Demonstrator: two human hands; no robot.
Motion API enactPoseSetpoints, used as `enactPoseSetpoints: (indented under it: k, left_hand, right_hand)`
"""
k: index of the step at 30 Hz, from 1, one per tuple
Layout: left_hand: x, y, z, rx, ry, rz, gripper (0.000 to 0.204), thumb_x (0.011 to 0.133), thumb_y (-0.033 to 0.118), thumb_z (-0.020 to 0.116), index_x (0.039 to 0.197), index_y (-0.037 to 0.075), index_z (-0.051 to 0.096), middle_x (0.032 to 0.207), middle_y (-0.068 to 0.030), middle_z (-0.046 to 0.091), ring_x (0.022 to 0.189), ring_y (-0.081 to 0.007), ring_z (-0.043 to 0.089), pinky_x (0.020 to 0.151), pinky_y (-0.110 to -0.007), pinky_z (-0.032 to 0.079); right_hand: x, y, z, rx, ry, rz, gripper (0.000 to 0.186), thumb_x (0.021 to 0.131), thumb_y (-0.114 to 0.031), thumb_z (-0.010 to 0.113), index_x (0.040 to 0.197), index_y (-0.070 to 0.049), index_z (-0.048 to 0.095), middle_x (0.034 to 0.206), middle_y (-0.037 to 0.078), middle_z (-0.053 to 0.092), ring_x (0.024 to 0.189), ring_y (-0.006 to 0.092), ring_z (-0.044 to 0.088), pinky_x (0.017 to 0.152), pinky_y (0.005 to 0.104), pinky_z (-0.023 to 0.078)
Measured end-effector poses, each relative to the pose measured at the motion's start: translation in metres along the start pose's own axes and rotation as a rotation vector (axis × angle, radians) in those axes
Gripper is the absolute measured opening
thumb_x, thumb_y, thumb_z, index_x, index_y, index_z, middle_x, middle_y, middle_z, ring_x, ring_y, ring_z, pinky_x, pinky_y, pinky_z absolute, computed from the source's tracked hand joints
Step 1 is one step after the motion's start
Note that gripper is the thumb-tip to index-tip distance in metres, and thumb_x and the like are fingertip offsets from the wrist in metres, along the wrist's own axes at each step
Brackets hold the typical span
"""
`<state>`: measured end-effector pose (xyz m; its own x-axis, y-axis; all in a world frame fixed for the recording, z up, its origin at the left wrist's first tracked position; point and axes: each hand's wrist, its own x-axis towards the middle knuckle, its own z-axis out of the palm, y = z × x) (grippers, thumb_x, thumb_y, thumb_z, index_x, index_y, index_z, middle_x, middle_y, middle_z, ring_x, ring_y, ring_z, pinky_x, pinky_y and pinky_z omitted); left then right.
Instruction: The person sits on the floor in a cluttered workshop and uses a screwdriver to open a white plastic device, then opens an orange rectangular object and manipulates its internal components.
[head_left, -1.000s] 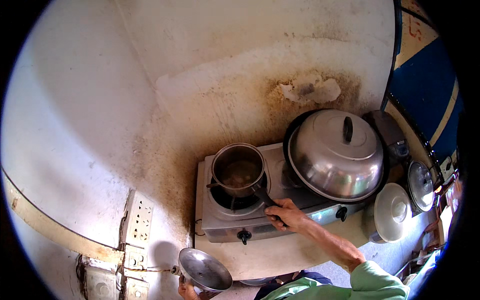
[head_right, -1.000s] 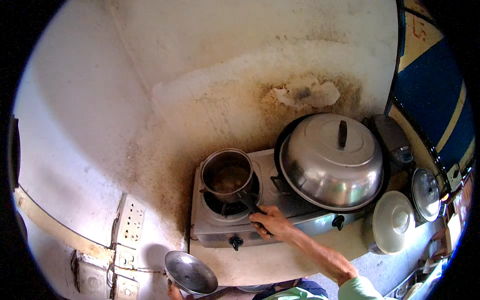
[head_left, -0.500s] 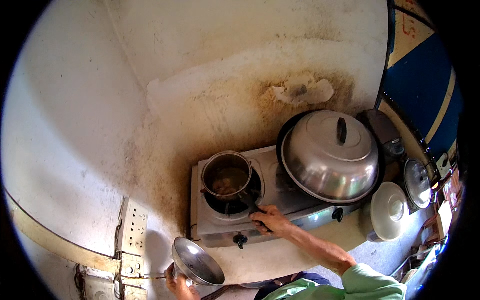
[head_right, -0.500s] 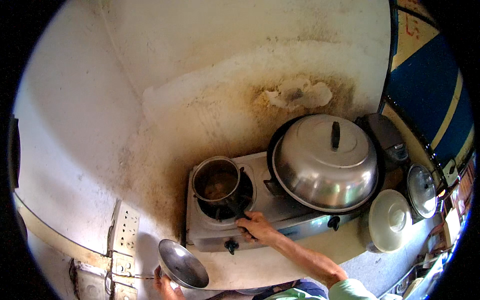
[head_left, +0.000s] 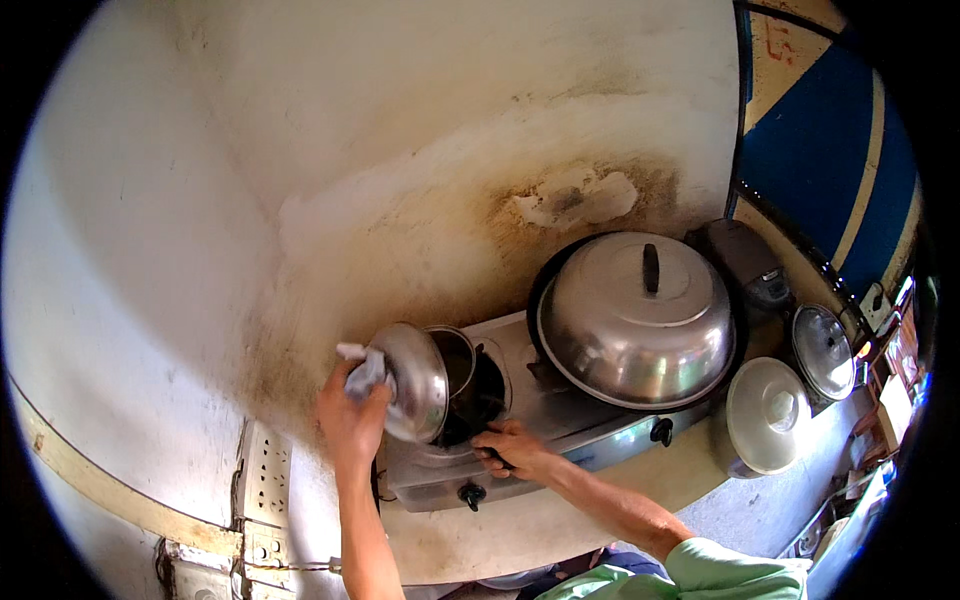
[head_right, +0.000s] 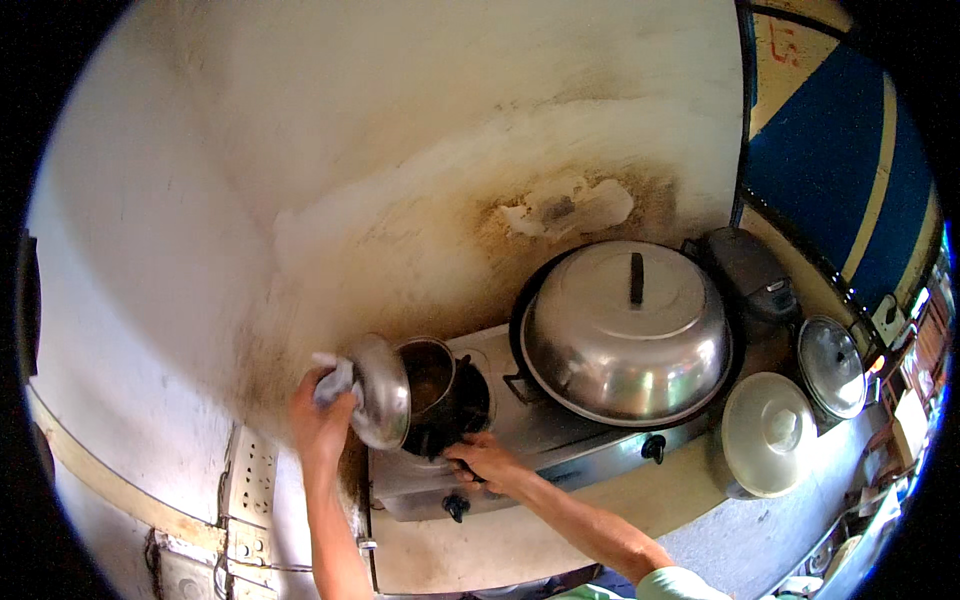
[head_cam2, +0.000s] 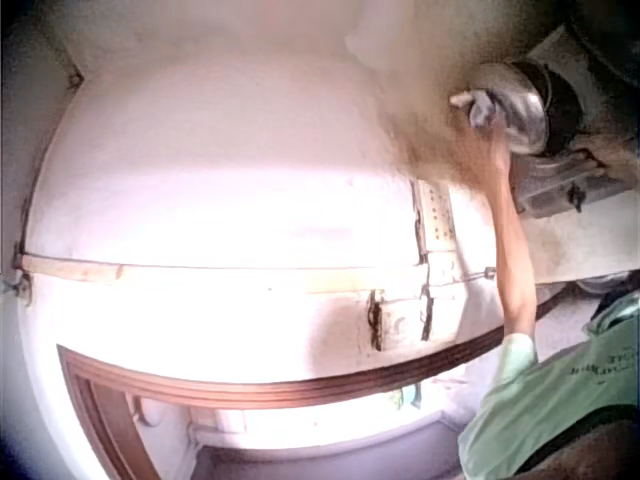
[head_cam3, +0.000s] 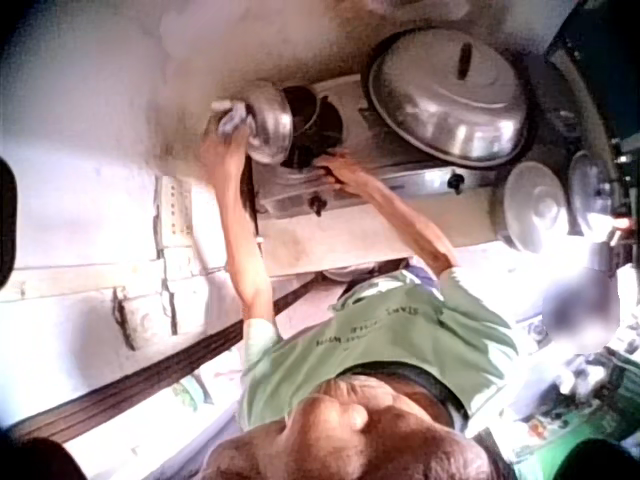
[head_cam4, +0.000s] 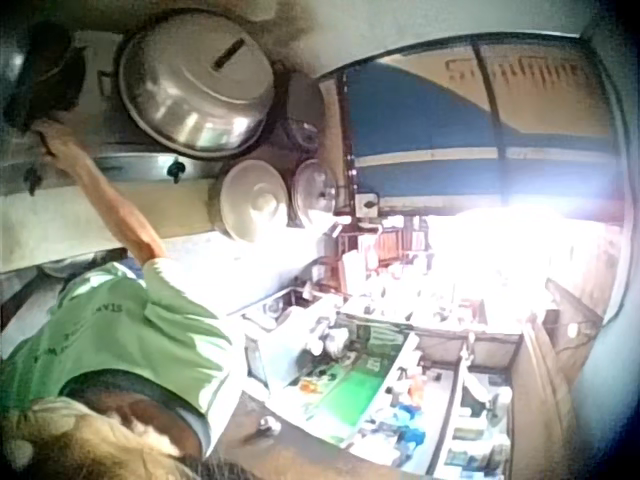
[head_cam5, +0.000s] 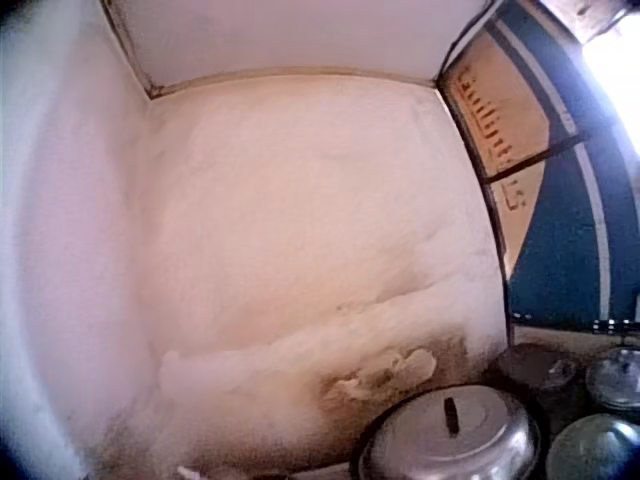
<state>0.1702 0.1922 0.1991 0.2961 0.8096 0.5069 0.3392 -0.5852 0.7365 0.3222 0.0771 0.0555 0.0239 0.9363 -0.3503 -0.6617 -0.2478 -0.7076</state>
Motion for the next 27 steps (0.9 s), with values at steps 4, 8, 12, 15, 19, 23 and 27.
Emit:
enactPoseSetpoints:
  k: [4,8,12,15,19,23,27]
  left_hand:
    - [0.044,-0.012,0.055,0.273,-0.156,0.124,0.034,0.066,0.017,0.066,0.093,-0.003,0.064,0.084,-0.0229,0.065,0.081,-0.0354,0.065,0.073,-0.042,0.05]
    - [0.067,-0.035,0.091,0.443,-0.247,0.017,0.034,0.064,0.02,0.069,0.089,-0.002,0.065,0.081,-0.0231,0.064,0.082,-0.0379,0.064,0.071,-0.045,0.051]
    - [0.069,-0.043,0.106,0.552,-0.263,0.062,0.033,0.063,0.02,0.071,0.086,-0.002,0.065,0.081,-0.0226,0.065,0.082,-0.0379,0.063,0.071,-0.045,0.051]
    - [0.068,-0.057,0.106,0.584,-0.284,0.085,0.034,0.062,0.02,0.072,0.086,-0.003,0.064,0.081,-0.0226,0.065,0.082,-0.038,0.063,0.072,-0.045,0.052]
    - [0.071,-0.071,0.113,0.584,-0.339,0.077,0.04,0.064,0.024,0.074,0.092,-0.001,0.063,0.085,-0.022,0.064,0.084,-0.0371,0.063,0.074,-0.045,0.05]
    - [0.073,-0.059,0.122,0.501,-0.372,0.034,0.036,0.062,0.022,0.073,0.09,0.001,0.065,0.085,-0.0223,0.065,0.085,-0.0374,0.063,0.075,-0.044,0.05]
    - [0.072,-0.071,0.115,0.458,-0.254,0.184,0.031,0.074,0.016,0.067,0.103,0.003,0.065,0.093,-0.0183,0.067,0.086,-0.0334,0.065,0.075,-0.042,0.05]
  right_hand:
    - [-0.001,-0.002,-0.001,0.01,0.039,0.011,0.015,0.087,-0.011,0.06,0.083,-0.001,0.05,0.067,0.006,0.048,0.046,0.0123,0.042,0.036,0.0267,0.031]
    - [-0.005,-0.001,-0.003,0.013,0.036,0.015,0.024,0.088,-0.022,0.061,0.093,0.001,0.055,0.074,0.011,0.058,0.06,0.02,0.059,0.049,0.0323,0.049]
    - [-0.024,0.006,-0.019,0.065,0.034,-0.003,0.038,0.089,-0.032,0.06,0.102,0.004,0.054,0.087,0.016,0.063,0.077,0.0247,0.065,0.071,0.0362,0.057]
    - [-0.051,0.021,-0.029,0.128,0.1,-0.037,0.042,0.089,-0.031,0.06,0.105,0.007,0.053,0.09,0.018,0.063,0.08,0.0283,0.065,0.078,0.0405,0.054]
    - [-0.084,0.052,-0.063,0.189,0.241,-0.049,0.043,0.09,-0.029,0.059,0.109,0.009,0.051,0.094,0.021,0.062,0.085,0.0304,0.065,0.081,0.0414,0.053]
    - [-0.125,0.084,-0.093,0.193,0.327,-0.051,0.043,0.09,-0.026,0.058,0.113,0.01,0.051,0.097,0.021,0.062,0.085,0.0306,0.064,0.08,0.0402,0.053]
    - [-0.174,0.106,-0.106,0.077,0.428,-0.014,0.041,0.09,-0.025,0.059,0.115,0.006,0.053,0.096,0.018,0.063,0.086,0.0267,0.064,0.08,0.0359,0.053]
